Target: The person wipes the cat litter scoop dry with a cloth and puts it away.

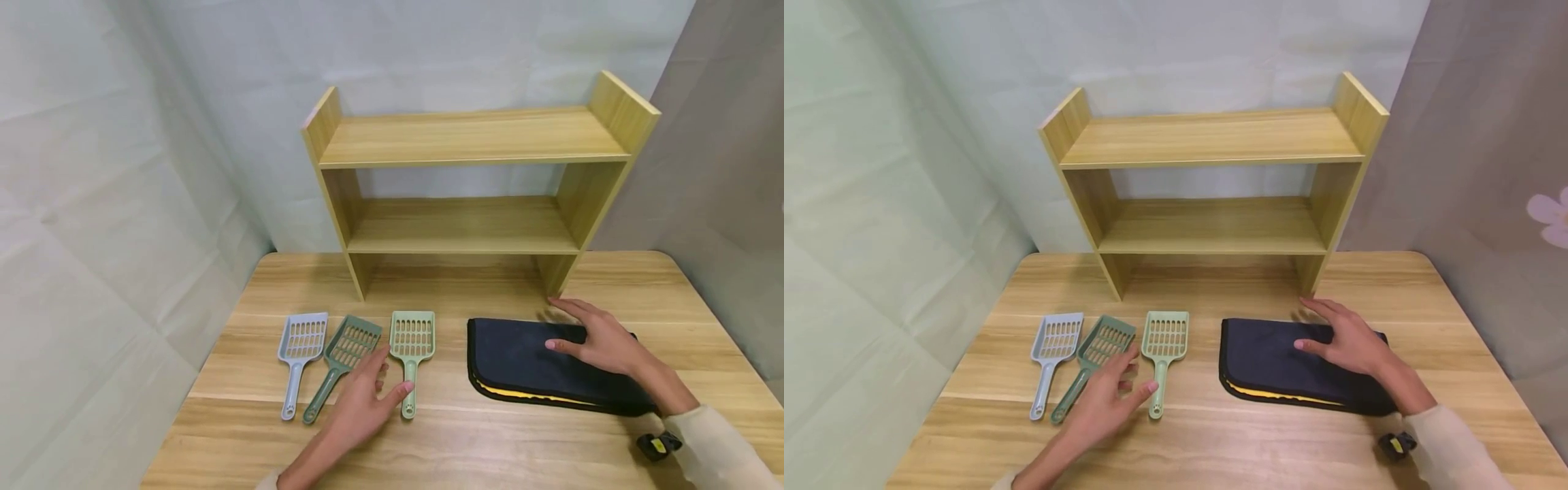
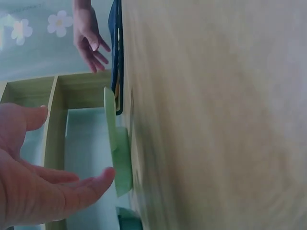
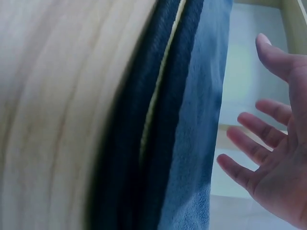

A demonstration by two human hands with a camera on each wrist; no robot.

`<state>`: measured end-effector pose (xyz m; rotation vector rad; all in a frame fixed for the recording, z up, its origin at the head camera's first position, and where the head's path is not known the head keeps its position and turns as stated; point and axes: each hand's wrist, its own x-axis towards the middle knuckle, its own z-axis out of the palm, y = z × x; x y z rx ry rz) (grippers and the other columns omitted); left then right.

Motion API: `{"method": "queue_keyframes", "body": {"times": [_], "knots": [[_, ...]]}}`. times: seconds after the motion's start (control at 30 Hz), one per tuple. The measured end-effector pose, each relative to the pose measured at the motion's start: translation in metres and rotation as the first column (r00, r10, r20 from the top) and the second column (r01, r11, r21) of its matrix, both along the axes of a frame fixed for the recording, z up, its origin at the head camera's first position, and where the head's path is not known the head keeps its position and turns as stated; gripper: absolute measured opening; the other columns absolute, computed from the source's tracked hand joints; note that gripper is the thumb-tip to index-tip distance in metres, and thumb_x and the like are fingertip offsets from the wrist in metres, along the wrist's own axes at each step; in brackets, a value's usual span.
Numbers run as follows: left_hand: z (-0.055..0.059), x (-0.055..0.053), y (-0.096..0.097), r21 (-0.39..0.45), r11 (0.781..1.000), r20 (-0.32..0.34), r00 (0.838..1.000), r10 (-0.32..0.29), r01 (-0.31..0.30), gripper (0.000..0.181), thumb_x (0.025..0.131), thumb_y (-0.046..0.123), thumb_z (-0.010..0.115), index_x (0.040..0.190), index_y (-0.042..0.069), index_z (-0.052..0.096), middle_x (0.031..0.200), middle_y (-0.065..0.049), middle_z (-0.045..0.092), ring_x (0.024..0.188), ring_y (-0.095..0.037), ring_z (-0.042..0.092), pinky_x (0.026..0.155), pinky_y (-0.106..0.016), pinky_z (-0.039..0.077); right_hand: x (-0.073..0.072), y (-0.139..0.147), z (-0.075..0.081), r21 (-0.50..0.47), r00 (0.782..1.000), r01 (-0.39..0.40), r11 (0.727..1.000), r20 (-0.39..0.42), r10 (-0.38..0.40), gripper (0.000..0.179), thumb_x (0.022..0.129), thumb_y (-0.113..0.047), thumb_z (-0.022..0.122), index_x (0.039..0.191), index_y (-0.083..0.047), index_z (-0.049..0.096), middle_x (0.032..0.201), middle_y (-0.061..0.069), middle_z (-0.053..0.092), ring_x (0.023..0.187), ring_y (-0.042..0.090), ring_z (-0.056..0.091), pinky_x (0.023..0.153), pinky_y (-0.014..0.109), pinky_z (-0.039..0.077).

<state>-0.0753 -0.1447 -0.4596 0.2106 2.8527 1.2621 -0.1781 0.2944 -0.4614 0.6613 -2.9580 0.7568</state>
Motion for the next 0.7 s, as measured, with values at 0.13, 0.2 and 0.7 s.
{"method": "queue_keyframes", "body": {"times": [0.13,0.2,0.7], "knots": [[-0.002,0.002,0.001,0.13,0.992,0.055,0.999,-0.003,-0.004,0.081,0.098,0.041,0.079,0.154,-0.007,0.048,0.142,-0.027,0.063,0.118,-0.038,0.071,0.089,-0.036,0.064,-0.003,0.004,-0.001,-0.003,1.0,-0.012,1.0,-0.001,0.012,0.08,0.09,-0.042,0.087,0.153,-0.002,0.056,0.153,0.031,0.056,0.138,0.056,0.054,0.106,0.076,0.044],[-0.003,0.002,0.001,0.179,0.984,0.067,0.998,-0.009,-0.003,0.081,0.098,0.039,0.08,0.154,-0.01,0.047,0.145,-0.029,0.061,0.123,-0.041,0.069,0.09,-0.034,0.064,-0.005,0.005,-0.002,-0.001,1.0,-0.021,1.0,-0.007,0.021,0.078,0.09,-0.041,0.088,0.151,-0.001,0.059,0.149,0.031,0.059,0.135,0.055,0.057,0.104,0.075,0.046],[-0.011,0.003,0.003,0.394,0.916,0.231,0.973,-0.02,-0.074,0.072,0.099,0.024,0.08,0.15,-0.016,0.048,0.131,-0.027,0.071,0.112,-0.033,0.076,0.083,-0.029,0.063,-0.018,0.006,-0.013,-0.028,0.995,-0.093,0.995,-0.031,0.092,0.062,0.089,-0.032,0.09,0.14,-0.003,0.069,0.13,0.014,0.076,0.11,0.034,0.073,0.09,0.055,0.059]]}}
